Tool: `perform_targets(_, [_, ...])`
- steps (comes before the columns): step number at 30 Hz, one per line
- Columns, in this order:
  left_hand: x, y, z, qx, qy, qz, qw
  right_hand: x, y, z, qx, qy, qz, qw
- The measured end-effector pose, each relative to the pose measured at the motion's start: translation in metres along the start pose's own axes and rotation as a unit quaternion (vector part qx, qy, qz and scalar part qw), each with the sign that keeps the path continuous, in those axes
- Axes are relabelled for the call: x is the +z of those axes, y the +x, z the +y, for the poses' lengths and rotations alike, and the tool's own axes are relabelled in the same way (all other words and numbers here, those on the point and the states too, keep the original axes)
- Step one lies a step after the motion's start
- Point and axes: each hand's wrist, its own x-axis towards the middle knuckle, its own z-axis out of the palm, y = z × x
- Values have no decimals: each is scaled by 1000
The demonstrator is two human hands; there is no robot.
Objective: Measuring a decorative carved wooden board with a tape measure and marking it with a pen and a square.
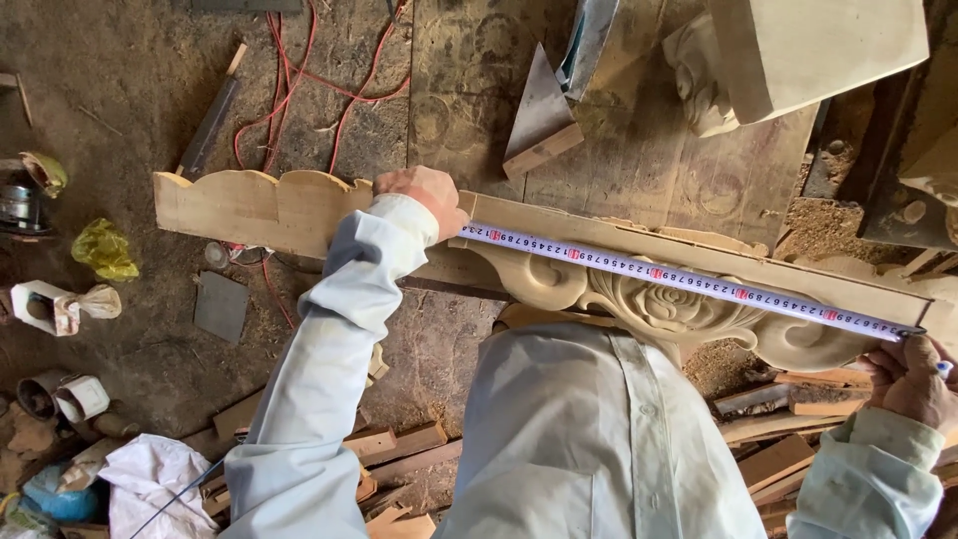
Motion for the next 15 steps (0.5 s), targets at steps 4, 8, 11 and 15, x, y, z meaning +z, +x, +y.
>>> perform_targets(4, [2, 1, 1, -9, 4, 4, 1000, 2, -3, -2, 6, 1, 1, 1000])
perform_targets(8, [2, 0, 3, -19, -5, 9, 1000, -1, 6, 7, 13, -47, -3, 999])
perform_targets(11, [8, 8, 2, -12, 5, 10, 1000, 1, -2, 3, 20, -55, -5, 998])
perform_targets(15, [4, 1, 2, -11, 1, 7, 1000, 5, -3, -1, 21, -52, -7, 998])
